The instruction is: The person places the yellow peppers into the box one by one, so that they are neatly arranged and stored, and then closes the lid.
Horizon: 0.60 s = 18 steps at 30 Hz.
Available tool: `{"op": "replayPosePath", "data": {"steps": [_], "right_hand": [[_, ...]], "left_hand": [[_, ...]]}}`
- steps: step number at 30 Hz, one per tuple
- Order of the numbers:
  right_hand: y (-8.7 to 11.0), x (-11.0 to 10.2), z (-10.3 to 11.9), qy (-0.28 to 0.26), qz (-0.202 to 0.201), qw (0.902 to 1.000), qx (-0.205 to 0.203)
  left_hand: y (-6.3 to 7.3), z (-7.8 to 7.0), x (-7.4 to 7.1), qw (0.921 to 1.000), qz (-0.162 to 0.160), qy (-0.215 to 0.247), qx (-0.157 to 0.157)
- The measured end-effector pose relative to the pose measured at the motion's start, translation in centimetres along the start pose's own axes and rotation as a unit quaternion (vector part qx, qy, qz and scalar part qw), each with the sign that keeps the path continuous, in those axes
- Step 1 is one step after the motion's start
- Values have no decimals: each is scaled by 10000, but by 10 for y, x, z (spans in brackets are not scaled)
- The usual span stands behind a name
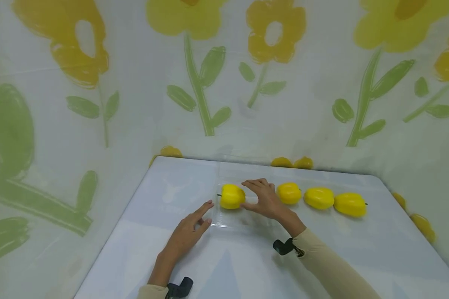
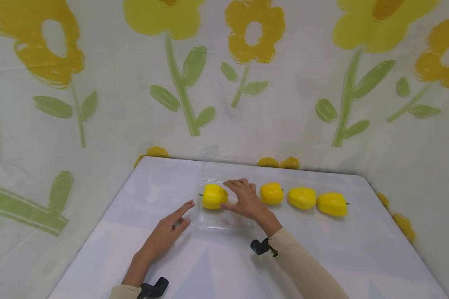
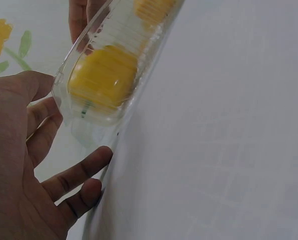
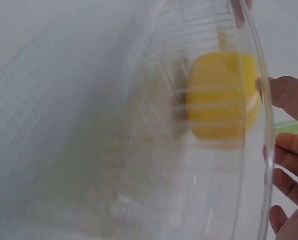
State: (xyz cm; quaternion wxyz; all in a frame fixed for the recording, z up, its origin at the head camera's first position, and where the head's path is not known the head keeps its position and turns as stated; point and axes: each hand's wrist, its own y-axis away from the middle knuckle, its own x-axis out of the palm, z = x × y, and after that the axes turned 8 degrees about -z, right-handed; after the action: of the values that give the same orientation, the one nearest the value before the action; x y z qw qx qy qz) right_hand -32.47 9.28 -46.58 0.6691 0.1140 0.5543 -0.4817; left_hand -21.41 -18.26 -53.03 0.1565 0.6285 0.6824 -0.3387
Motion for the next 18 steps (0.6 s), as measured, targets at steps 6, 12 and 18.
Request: {"op": "replayPosePath", "data": {"steps": [6, 12, 18], "right_hand": [[13, -18, -8, 2, -109, 9998, 141], [28, -38, -19, 80, -431, 9990, 78], [44, -58, -33, 248, -541, 9979, 248]], "left_hand": [[0, -3, -2, 10000, 33, 50, -75], [0, -2, -1, 9998, 72, 144, -141], [-1, -2, 4, 9999, 73, 72, -37]]}}
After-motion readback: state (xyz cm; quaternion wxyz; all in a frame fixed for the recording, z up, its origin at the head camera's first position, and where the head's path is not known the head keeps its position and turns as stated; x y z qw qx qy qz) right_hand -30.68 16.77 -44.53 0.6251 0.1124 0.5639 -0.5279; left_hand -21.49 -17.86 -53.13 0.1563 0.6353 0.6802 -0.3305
